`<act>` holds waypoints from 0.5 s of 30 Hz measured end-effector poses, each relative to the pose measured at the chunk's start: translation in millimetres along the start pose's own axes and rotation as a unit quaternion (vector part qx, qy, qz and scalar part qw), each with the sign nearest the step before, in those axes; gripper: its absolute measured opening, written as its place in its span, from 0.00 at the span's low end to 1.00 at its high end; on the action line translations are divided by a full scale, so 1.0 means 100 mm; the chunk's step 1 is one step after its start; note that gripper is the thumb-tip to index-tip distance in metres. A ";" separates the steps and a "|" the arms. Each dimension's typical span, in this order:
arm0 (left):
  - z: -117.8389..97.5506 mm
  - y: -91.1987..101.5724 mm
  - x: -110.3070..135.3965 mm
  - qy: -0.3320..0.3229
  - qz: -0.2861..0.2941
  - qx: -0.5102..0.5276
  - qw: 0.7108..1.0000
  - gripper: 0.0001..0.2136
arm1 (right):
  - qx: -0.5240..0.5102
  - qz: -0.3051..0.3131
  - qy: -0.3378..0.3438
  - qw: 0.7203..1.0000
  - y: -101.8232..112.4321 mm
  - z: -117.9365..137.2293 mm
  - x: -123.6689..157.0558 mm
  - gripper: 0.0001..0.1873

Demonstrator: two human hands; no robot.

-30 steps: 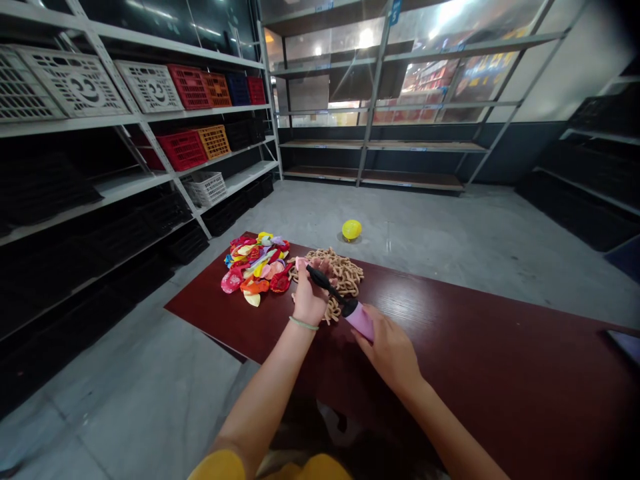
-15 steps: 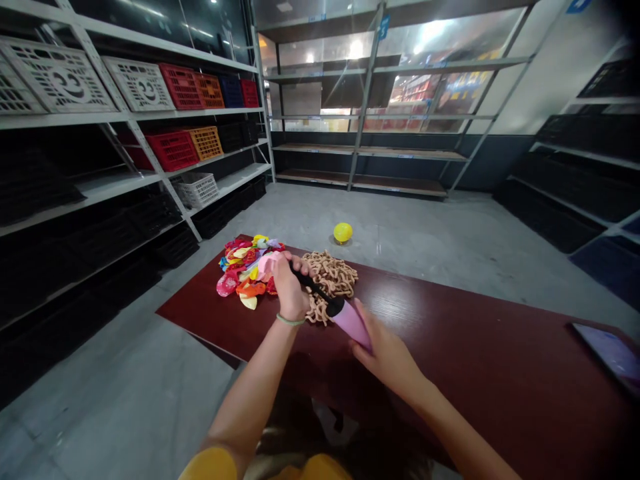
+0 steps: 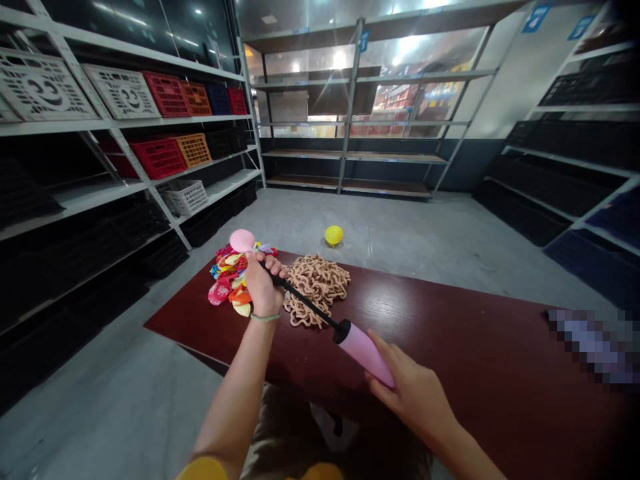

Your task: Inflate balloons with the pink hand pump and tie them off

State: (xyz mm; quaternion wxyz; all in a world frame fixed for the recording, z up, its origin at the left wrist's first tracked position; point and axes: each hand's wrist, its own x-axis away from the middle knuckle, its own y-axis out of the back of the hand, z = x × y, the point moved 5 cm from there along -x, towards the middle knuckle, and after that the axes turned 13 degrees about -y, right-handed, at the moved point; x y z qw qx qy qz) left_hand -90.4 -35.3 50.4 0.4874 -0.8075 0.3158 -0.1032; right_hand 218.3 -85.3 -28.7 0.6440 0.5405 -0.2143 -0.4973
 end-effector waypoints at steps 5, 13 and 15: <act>0.18 0.07 0.27 0.004 -0.004 -0.010 1.000 0.15 | -0.050 0.022 -0.051 0.997 -0.18 0.11 -0.05 0.31; 0.53 0.05 0.74 0.088 0.045 -0.046 0.994 0.17 | -0.149 0.089 -0.111 0.979 -0.20 0.40 -0.28 0.29; 0.56 -0.01 0.77 0.103 0.066 -0.043 0.992 0.17 | -0.159 0.096 -0.116 0.976 -0.19 0.36 -0.24 0.29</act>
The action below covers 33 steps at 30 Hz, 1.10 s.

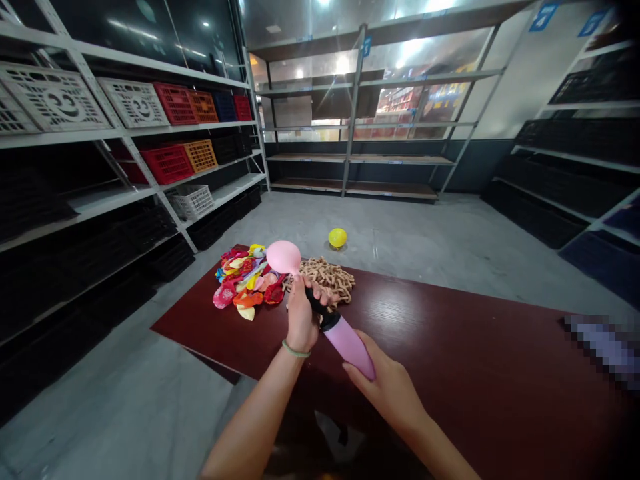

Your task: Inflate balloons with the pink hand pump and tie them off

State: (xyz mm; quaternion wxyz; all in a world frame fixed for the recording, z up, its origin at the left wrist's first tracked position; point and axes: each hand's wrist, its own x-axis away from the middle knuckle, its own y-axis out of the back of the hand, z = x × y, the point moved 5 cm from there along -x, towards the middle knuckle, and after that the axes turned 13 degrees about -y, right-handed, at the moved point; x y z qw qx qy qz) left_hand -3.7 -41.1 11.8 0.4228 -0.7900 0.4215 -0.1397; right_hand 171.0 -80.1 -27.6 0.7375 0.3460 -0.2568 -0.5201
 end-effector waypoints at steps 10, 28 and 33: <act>-0.47 0.12 -0.71 -0.047 -0.030 -0.036 0.998 0.14 | -0.011 0.032 0.004 0.999 0.12 -0.45 0.43 0.27; -0.39 0.43 -0.55 -0.046 -0.053 -0.054 0.996 0.14 | -0.013 0.071 0.000 0.997 -0.11 -0.26 0.27 0.27; -0.45 0.47 -0.68 -0.048 -0.068 -0.044 0.996 0.14 | -0.011 0.041 0.001 0.999 -0.03 -0.57 0.43 0.27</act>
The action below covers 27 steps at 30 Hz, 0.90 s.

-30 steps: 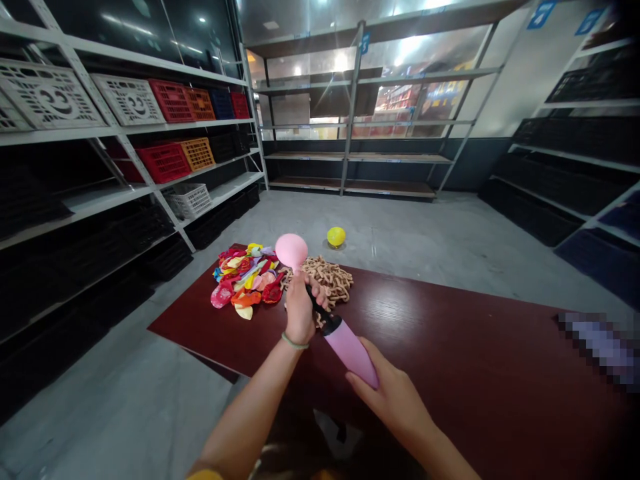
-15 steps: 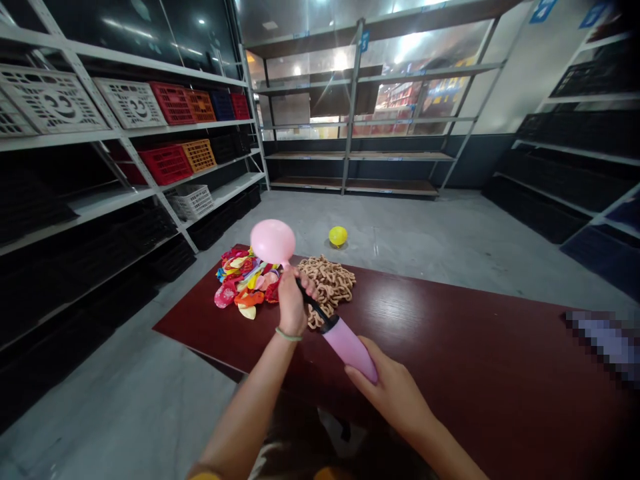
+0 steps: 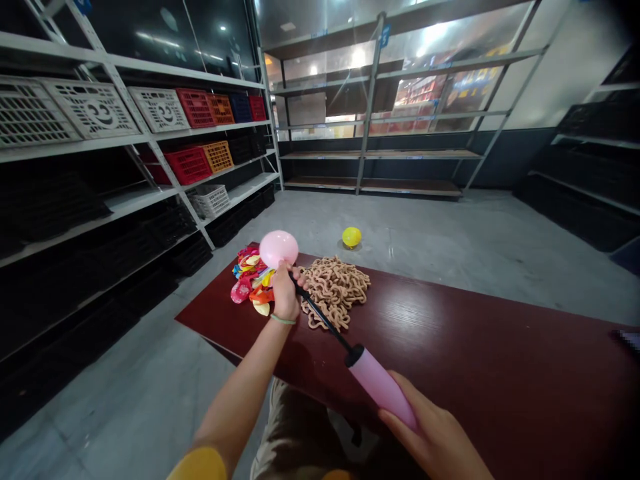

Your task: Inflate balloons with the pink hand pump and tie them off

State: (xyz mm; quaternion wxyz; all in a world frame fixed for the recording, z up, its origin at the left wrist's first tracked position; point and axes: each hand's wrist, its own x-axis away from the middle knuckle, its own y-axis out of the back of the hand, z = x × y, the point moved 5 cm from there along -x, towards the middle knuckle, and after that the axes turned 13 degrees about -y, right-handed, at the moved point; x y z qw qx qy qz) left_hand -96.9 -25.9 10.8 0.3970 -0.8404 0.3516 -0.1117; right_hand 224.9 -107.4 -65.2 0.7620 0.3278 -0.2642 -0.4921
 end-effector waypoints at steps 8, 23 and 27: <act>0.35 -0.14 0.35 0.020 0.043 0.023 0.999 0.16 | -0.003 0.012 -0.014 1.000 0.00 0.51 -0.39 0.23; 0.09 0.05 0.02 0.008 -0.004 0.002 1.000 0.15 | 0.069 0.019 0.016 0.997 0.06 0.16 -0.11 0.29; 0.07 0.07 0.00 -0.015 -0.024 0.001 1.000 0.14 | 0.094 0.025 -0.006 0.995 0.10 0.17 -0.11 0.29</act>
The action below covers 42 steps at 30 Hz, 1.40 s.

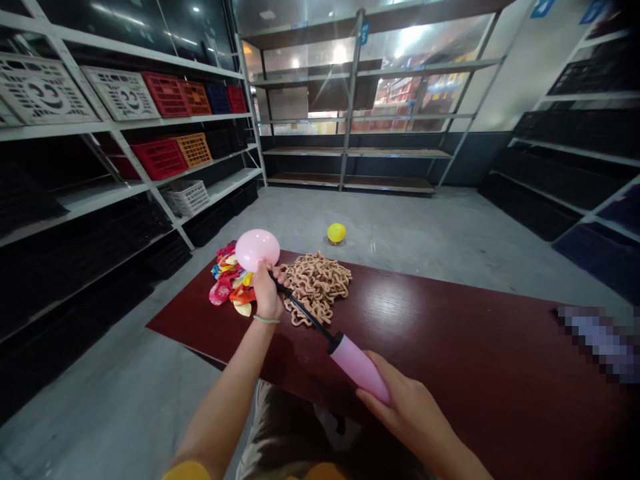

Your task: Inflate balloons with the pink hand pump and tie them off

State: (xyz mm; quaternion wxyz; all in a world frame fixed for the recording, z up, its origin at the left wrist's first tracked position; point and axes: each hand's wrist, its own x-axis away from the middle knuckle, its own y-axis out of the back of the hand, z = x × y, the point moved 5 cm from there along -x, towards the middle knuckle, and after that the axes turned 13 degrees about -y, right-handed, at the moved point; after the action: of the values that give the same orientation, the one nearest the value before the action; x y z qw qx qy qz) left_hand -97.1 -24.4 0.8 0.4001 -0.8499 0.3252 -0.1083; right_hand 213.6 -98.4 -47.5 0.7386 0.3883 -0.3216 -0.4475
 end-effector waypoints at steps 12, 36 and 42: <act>0.56 -0.21 0.74 0.066 0.061 0.006 0.996 0.16 | -0.056 0.024 -0.068 0.996 0.00 0.32 -0.24 0.27; 0.56 -0.37 0.87 0.078 0.071 0.011 0.994 0.14 | -0.049 -0.004 -0.060 0.997 0.28 0.27 -0.10 0.25; 0.25 -0.21 0.34 0.030 0.027 0.020 0.999 0.14 | -0.029 0.009 0.006 1.000 0.28 0.04 0.04 0.30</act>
State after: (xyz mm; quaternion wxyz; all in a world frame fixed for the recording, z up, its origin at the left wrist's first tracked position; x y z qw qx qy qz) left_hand -49.8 -20.9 -2.8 0.4098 -0.8290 0.3580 -0.1292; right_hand 223.7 -94.8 -21.1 0.7553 0.3665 -0.3082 -0.4474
